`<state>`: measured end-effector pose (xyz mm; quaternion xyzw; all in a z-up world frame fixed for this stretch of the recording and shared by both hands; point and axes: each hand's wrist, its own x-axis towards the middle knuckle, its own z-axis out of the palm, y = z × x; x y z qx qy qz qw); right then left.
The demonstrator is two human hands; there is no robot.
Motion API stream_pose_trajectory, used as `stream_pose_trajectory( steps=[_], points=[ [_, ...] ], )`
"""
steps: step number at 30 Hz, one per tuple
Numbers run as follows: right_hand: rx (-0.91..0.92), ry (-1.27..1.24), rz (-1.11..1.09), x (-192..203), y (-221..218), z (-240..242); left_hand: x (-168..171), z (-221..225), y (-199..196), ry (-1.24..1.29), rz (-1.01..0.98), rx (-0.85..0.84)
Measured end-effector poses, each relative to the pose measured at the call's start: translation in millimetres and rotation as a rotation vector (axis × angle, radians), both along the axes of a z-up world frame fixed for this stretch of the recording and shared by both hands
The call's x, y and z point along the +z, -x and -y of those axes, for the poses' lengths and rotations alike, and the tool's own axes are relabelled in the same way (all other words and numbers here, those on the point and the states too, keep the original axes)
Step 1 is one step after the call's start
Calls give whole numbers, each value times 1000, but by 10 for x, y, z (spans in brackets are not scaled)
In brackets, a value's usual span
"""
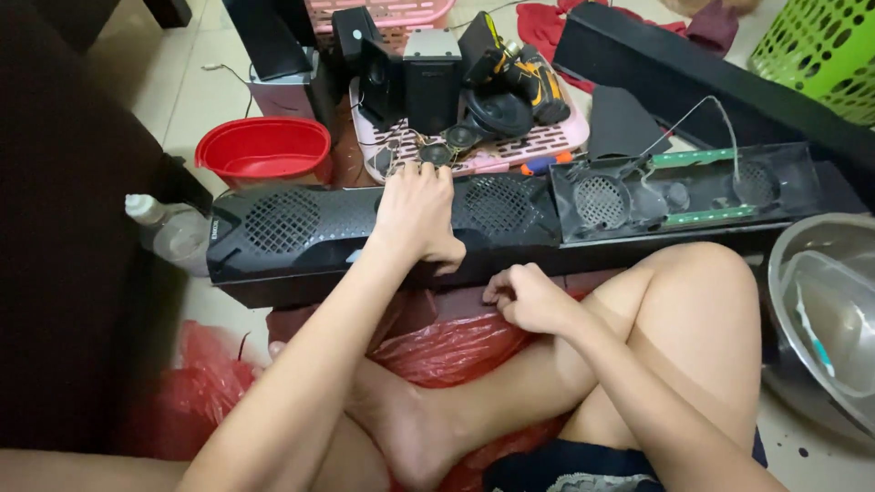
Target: The person is disassembling a soundbar by prying open the casing with a screwdriver and cleaning the internal components with a brush.
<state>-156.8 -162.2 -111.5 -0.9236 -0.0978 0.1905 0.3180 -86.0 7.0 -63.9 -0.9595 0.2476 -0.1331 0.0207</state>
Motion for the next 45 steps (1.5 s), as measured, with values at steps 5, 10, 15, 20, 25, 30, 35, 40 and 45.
stream_pose_trajectory(
  steps=[5,10,15,20,25,30,35,40,45],
  points=[
    [-51,-32,40,-47,5,132,-53,91,68,-16,-12,35],
    [-55,-24,58,-148,-16,160,-175,115,80,13,-39,95],
    [104,83,-45,-120,-168,188,-294,96,-23,37,39,93],
    [161,227,-87,1274,-323,233,-227,92,66,44,34,124],
    [-9,451,275,813,-1588,701,-159,97,119,63,116,119],
    [207,763,112,-79,-2305,641,-109,67,182,51,134,131],
    [253,1056,-84,-324,-2258,546,-237,60,94,39,116,125],
    [371,1089,-85,-1033,-2914,892,-208,94,128,37,79,104],
    [372,1100,-61,-696,-2546,640,-136,115,202,31,-54,89]
  ],
)
